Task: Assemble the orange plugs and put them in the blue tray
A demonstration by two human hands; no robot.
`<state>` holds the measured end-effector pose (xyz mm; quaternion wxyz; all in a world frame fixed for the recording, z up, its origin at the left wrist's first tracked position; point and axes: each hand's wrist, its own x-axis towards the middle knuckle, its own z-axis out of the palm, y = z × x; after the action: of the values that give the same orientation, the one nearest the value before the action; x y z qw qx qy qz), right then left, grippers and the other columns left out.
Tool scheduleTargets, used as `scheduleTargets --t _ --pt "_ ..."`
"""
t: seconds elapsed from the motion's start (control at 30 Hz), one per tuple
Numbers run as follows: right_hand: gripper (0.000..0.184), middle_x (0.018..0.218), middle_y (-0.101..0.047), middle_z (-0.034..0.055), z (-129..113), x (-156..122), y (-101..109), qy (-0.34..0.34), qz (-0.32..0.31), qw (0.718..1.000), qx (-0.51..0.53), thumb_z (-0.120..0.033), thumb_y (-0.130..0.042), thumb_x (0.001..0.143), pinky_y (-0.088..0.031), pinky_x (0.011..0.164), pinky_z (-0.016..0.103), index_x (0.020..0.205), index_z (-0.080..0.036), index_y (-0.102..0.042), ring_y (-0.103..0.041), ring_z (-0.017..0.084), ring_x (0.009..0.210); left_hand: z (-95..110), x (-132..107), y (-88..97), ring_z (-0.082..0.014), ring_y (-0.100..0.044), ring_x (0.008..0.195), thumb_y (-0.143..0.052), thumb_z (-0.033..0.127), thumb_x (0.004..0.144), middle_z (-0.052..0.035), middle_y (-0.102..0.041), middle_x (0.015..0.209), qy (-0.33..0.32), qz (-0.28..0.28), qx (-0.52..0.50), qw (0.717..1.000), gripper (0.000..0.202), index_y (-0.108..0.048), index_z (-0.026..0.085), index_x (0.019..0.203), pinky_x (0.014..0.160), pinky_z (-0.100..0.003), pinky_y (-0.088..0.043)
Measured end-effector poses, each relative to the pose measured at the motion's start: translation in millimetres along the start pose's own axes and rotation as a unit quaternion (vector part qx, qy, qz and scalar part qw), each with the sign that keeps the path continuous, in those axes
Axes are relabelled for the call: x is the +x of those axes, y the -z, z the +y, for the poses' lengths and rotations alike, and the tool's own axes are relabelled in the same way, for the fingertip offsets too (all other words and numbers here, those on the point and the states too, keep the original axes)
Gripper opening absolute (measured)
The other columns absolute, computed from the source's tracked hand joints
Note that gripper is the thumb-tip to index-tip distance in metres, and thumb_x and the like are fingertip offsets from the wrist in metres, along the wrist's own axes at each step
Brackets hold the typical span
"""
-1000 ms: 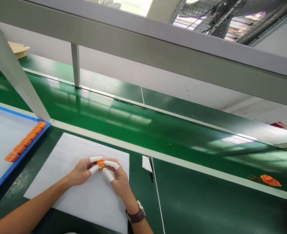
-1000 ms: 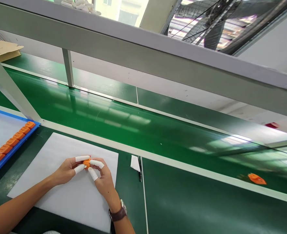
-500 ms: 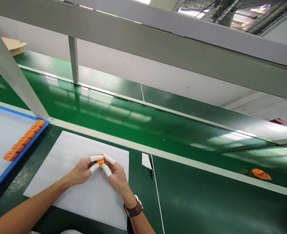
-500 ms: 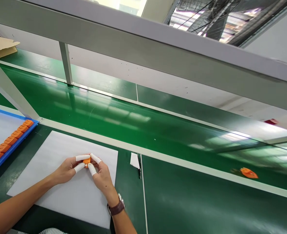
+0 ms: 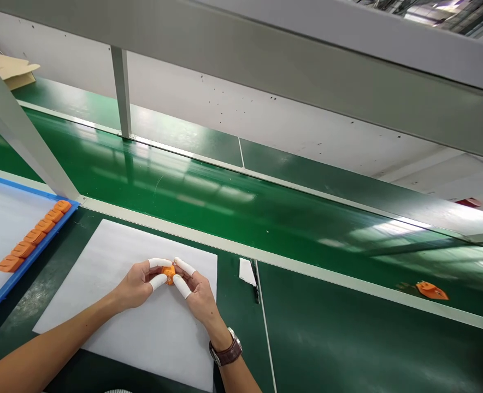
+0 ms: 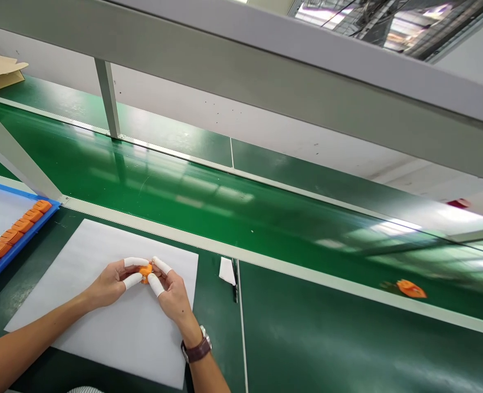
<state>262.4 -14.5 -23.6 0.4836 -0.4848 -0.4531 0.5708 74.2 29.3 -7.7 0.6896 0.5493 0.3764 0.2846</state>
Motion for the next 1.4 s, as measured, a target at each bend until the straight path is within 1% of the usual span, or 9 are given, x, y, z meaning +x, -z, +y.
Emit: scheduleTargets --t 0.17,0.4,0.57,0.7,0.8,0.9,1.0,1.13,1.4 --pt "0.05 0.126 -0.071 0.0059 -2 -1 -1 -0.03 -0.001 0.999 0.01 -0.042 -0.072 0.085 -0.049 0.109 0.051 0.131 -0.026 -0.062 -0.065 0.027 0.12 -2 0 -1.4 -0.0233 -0.065 0.115 -0.059 0.024 0.093 -0.0059 -0.07 0.124 -0.001 -0.001 0.026 1.0 0.03 -0.063 0.023 0.123 0.105 -0.041 -0.052" --pt "0.057 0.13 -0.068 0.0069 7 0 -5 -0.036 0.027 0.998 0.035 -0.046 -0.076 0.081 -0.052 0.106 0.051 0.132 -0.027 -0.06 -0.063 0.029 0.121 -1 1 -3.0 -0.0223 -0.067 0.109 -0.059 0.024 0.092 -0.0063 -0.071 0.12 -0.018 0.012 0.035 0.999 0.025 -0.064 0.022 0.116 0.103 -0.041 -0.054" --pt "0.053 0.13 -0.068 0.0071 8 -1 -3 -0.044 0.009 0.998 0.034 -0.041 -0.075 0.083 -0.053 0.104 0.05 0.132 -0.028 -0.058 -0.064 0.028 0.118 -3 0 -1.2 -0.0235 -0.066 0.115 -0.061 0.027 0.092 -0.0074 -0.069 0.123 -0.009 0.008 0.024 1.0 0.028 -0.062 0.021 0.12 0.105 -0.043 -0.052" --pt "0.046 0.13 -0.062 0.0072 5 -4 2 0.086 0.031 0.992 -0.084 -0.029 -0.063 0.092 -0.059 0.091 0.044 0.137 -0.031 -0.054 -0.067 0.021 0.102 -3 0 -0.2 -0.0241 -0.065 0.117 -0.063 0.029 0.091 -0.0077 -0.069 0.124 -0.006 0.029 0.014 0.999 0.034 -0.06 0.021 0.124 0.106 -0.043 -0.052" --pt "0.046 0.136 -0.055 0.0072 0 -6 4 0.209 -0.002 0.959 -0.193 -0.015 -0.053 0.095 -0.058 0.089 0.041 0.137 -0.035 -0.053 -0.063 0.021 0.106 -1 0 -1.4 -0.0235 -0.068 0.11 -0.065 0.027 0.09 -0.0083 -0.071 0.121 -0.002 0.032 -0.016 0.999 0.034 -0.06 0.019 0.123 0.101 -0.042 -0.055" --pt "0.052 0.137 -0.053 0.0083 -3 -7 5 0.269 -0.041 0.929 -0.251 -0.007 -0.05 0.094 -0.057 0.091 0.041 0.138 -0.035 -0.053 -0.061 0.021 0.11 0 0 -3.3 -0.0233 -0.069 0.108 -0.065 0.025 0.089 -0.0084 -0.072 0.117 0.003 0.034 -0.032 0.999 0.031 -0.062 0.018 0.12 0.097 -0.041 -0.057" --pt "0.049 0.126 -0.059 0.0082 -1 -5 8 0.297 0.004 0.916 -0.271 -0.003 -0.052 0.092 -0.056 0.092 0.041 0.132 -0.032 -0.057 -0.061 0.021 0.112 0 0 -3.6 -0.0231 -0.069 0.105 -0.064 0.026 0.09 -0.0082 -0.072 0.117 0.011 0.036 -0.028 0.999 0.028 -0.064 0.018 0.117 0.096 -0.041 -0.058" --pt "0.038 0.112 -0.066 0.0061 6 -2 15 0.252 0.085 0.927 -0.264 -0.008 -0.051 0.095 -0.057 0.086 0.037 0.123 -0.03 -0.062 -0.064 0.019 0.102 -1 0 -1.2 -0.0242 -0.068 0.109 -0.064 0.028 0.09 -0.0076 -0.073 0.115 0.026 0.049 -0.004 0.998 0.028 -0.066 0.018 0.116 0.098 -0.04 -0.057" --pt "0.029 0.115 -0.067 0.0066 15 2 18 0.146 0.085 0.963 -0.21 -0.021 -0.053 0.096 -0.056 0.089 0.037 0.122 -0.028 -0.064 -0.064 0.021 0.105 -5 -2 3.1 -0.0258 -0.066 0.116 -0.065 0.034 0.089 -0.0074 -0.073 0.12 0.04 0.062 0.022 0.997 0.033 -0.067 0.02 0.119 0.103 -0.041 -0.055"
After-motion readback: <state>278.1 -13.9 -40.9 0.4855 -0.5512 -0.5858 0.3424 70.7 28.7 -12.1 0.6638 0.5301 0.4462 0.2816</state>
